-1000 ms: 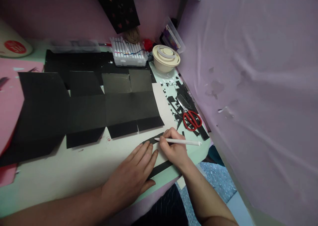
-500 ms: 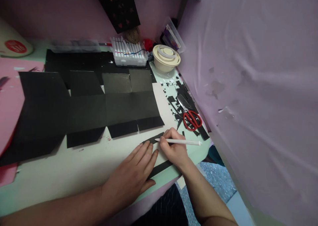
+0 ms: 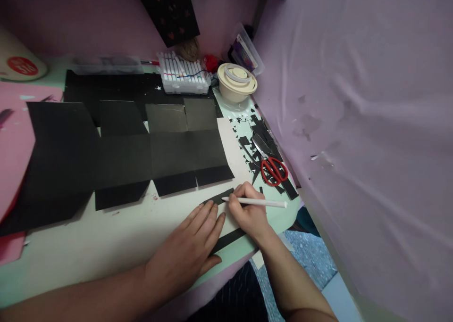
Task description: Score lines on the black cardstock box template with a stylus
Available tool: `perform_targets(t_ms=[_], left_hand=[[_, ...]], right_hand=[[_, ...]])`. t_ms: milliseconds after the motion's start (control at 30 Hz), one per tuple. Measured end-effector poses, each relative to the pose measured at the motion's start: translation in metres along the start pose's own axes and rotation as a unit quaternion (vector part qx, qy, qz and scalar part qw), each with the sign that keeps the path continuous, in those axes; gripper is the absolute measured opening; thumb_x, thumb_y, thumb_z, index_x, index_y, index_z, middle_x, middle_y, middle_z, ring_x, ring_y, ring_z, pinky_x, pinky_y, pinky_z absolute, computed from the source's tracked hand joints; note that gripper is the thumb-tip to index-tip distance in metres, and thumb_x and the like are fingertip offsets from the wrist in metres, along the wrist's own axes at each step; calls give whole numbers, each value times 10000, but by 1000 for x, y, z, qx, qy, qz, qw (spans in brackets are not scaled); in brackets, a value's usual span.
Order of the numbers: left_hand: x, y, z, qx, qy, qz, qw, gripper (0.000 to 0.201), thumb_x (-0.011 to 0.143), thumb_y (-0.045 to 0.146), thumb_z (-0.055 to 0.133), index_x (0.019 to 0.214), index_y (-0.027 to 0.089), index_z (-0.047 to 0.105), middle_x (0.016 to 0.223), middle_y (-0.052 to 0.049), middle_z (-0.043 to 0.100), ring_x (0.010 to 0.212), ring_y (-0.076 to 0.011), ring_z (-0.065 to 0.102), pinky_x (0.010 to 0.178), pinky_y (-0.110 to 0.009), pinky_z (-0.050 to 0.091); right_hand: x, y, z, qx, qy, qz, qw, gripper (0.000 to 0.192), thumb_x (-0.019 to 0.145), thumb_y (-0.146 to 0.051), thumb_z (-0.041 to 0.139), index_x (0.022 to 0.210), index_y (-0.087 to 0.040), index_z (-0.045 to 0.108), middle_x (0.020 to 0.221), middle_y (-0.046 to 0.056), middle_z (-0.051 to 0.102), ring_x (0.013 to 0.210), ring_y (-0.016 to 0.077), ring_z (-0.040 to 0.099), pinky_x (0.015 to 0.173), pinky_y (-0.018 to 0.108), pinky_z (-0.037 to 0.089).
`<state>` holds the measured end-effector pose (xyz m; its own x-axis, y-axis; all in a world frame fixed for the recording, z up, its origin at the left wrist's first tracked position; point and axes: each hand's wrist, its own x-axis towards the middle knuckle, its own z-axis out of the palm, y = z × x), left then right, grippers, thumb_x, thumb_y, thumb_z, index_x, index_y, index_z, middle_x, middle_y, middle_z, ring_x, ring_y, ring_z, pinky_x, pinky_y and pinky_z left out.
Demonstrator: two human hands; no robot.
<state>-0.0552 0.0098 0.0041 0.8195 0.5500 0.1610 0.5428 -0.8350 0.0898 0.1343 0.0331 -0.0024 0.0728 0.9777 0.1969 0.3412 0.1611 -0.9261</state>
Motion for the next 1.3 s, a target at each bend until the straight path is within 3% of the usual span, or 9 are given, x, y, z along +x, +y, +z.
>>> perform_targets(t_ms=[1300], left_hand=[[0,0,0,-18,8,-9,1000,800,833,633,577,1356,36,480,1389,-185,501,1339,-329,398,1145,-428,223]], right_hand=[[-2,-3,-2,-18,-50,-12,999,213,859,-171,565,700,-226,434,627,-32,516,561,126,484,551,276,387]])
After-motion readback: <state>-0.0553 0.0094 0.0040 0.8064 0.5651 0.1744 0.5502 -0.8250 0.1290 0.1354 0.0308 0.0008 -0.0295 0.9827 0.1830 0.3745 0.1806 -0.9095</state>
